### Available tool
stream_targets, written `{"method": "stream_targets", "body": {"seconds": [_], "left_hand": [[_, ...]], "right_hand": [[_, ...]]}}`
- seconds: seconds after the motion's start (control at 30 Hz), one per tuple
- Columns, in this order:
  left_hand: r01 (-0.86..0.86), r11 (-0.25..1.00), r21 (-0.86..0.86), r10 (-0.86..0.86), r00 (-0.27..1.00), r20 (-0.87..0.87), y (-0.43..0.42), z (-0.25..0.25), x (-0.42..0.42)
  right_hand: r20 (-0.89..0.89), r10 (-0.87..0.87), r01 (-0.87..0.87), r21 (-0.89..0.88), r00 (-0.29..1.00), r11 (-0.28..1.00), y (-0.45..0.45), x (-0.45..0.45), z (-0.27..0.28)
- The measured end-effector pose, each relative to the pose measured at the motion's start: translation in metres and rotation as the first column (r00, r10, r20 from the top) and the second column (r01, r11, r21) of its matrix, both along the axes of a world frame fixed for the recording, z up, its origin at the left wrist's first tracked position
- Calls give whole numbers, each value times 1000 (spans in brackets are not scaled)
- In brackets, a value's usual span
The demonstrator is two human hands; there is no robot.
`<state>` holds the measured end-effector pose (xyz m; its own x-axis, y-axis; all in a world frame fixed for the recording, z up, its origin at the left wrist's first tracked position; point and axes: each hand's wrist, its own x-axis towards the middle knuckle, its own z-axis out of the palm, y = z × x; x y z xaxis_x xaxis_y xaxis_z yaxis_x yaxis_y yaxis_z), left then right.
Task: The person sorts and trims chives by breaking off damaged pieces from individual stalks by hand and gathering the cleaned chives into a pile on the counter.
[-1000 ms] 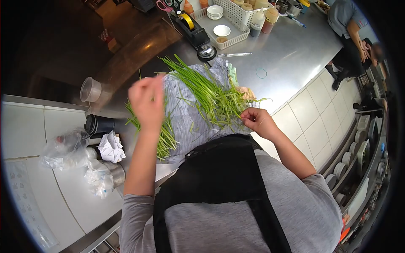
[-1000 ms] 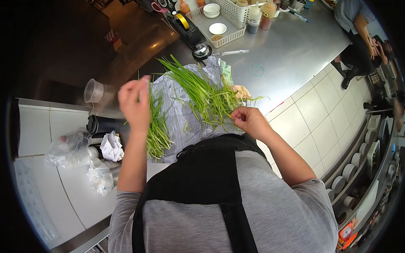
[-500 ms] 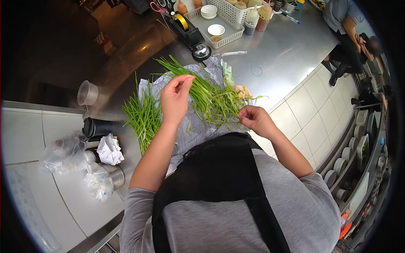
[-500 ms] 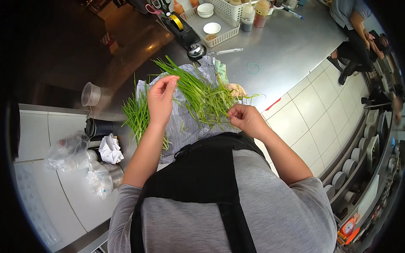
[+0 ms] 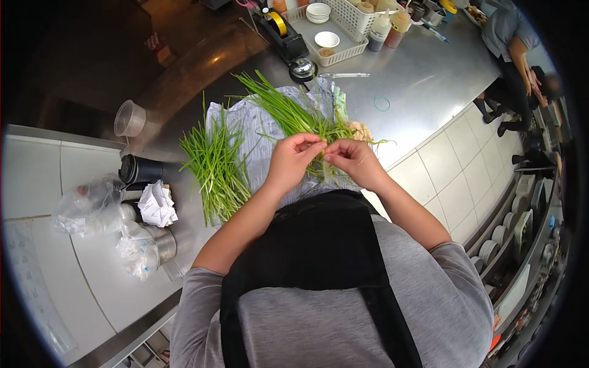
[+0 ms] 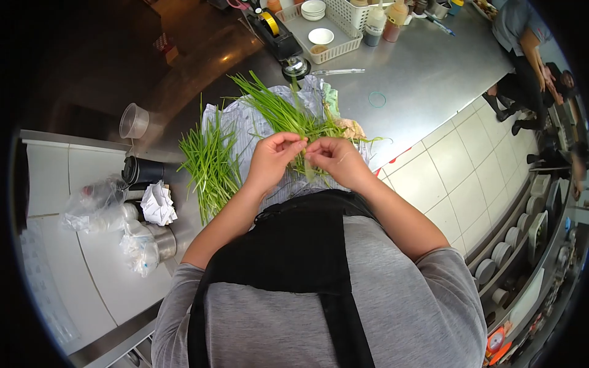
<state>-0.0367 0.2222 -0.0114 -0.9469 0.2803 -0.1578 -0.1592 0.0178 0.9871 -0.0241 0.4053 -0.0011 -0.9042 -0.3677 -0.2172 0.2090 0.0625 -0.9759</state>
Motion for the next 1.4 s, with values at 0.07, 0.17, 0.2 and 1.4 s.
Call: {"method": "stream_targets", "body": {"seconds": [0.07,0.17,0.2,1.4], "left_hand": [[-151,983,103,149,989,27,-13,13,4],[-237,971,-20,238,970,48,-66,31,8],[-300,948,-109,306,952,34,-87,31,9],[-231,972,35,215,943,253,-27,-32,-18]], "right_hand": [[20,8,-7,-31,1000,999,-12,-1,1],[-151,37,-2,227,988,974,-18,-12,-6],[-149,38,-3,225,988,974,-19,-18,-11],[-191,-205,217,45,960,975,-23,-76,-26]]}}
